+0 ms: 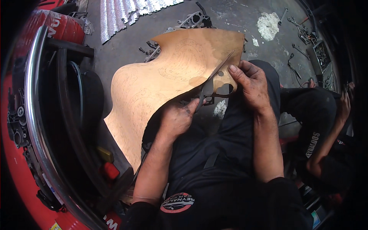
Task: The person uses scissors to cut a new gasket from a sheet of gasket material, using an old intake manifold gasket as a template, and then fits the new gasket onto an intake manifold.
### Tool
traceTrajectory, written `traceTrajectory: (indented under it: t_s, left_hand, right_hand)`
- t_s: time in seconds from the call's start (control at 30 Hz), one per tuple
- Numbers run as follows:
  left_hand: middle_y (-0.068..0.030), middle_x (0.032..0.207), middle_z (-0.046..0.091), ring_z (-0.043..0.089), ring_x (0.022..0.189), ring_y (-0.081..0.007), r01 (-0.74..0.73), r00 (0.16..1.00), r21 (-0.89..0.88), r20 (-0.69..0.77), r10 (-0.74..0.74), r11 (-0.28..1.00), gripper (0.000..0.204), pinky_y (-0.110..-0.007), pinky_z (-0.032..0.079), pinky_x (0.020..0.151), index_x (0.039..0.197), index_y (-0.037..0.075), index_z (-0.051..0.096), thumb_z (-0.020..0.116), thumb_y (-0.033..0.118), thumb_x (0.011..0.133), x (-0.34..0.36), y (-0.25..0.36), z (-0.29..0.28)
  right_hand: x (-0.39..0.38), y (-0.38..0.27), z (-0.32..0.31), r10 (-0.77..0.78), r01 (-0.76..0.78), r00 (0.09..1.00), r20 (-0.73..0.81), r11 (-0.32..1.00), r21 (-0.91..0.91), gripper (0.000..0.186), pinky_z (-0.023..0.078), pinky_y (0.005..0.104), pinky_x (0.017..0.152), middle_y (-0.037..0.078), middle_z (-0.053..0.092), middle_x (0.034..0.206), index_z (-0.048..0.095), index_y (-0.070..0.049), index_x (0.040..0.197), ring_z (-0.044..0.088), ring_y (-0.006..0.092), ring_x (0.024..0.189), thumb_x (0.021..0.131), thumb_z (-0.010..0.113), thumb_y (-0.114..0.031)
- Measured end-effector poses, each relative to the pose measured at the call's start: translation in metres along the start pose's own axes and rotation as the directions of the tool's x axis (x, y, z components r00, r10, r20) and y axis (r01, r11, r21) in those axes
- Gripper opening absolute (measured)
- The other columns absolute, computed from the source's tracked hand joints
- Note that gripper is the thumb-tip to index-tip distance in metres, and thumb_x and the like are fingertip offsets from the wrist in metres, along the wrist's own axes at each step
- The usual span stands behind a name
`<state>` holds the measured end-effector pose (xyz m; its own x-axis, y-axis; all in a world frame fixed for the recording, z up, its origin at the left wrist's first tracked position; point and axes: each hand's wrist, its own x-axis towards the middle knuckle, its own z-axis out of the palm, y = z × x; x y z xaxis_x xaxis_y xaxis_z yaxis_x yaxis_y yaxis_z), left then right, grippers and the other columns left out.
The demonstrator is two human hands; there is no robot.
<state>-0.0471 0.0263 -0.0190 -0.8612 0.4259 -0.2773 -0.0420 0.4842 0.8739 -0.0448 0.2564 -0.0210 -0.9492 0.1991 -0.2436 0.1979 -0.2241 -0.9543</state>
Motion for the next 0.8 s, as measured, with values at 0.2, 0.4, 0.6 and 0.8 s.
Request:
traceTrajectory:
  t_s: [0.2,0.4,0.6,0.8]
  left_hand:
    - [-0.0097,0.097,0.072,0.068,0.089,-0.0140,0.065,0.992,-0.181,-0.096,-0.083,0.981,0.033,-0.027,0.054,0.078,0.124,0.006,0.065,0.069,0.015,0.092,-0.003,0.007,-0.002]
    - [-0.0117,0.110,0.067,0.064,0.092,-0.0130,0.263,0.959,-0.543,0.056,-0.279,0.797,0.060,-0.027,0.053,0.082,0.141,-0.004,0.041,0.072,0.007,0.090,-0.067,0.037,-0.001]
    - [-0.0091,0.111,0.066,0.062,0.090,-0.0088,0.418,0.902,-0.689,0.241,-0.357,0.591,0.048,-0.023,0.053,0.079,0.139,-0.004,0.044,0.063,0.002,0.095,-0.108,0.038,0.046]
    - [-0.0080,0.110,0.066,0.061,0.088,-0.0069,0.418,0.900,-0.649,0.199,-0.388,0.636,0.049,-0.020,0.052,0.079,0.139,-0.006,0.044,0.064,0.002,0.095,-0.103,0.042,0.060]
  right_hand:
    - [0.005,-0.004,0.003,0.015,-0.015,1.000,-0.018,1.000,0.009,0.021,0.049,0.0228,0.069,0.004,0.070,0.086,0.070,0.001,0.099,0.062,0.0076,0.075,0.092,0.072,-0.019]
    - [0.013,-0.006,0.003,0.260,-0.248,0.965,0.015,0.897,0.365,0.018,0.043,0.0246,0.060,0.002,0.062,0.078,0.064,-0.003,0.093,0.056,0.0113,0.063,0.091,0.073,-0.018]
    - [0.010,0.003,0.016,0.274,-0.283,0.959,0.074,0.916,0.283,0.018,0.048,0.0256,0.061,0.006,0.065,0.083,0.060,-0.002,0.097,0.061,0.0131,0.065,0.092,0.071,-0.016]
    - [-0.007,0.001,0.015,0.307,-0.337,0.940,0.147,0.898,0.283,0.016,0.060,0.0317,0.065,0.012,0.068,0.085,0.058,0.000,0.098,0.071,0.0198,0.072,0.093,0.068,-0.011]
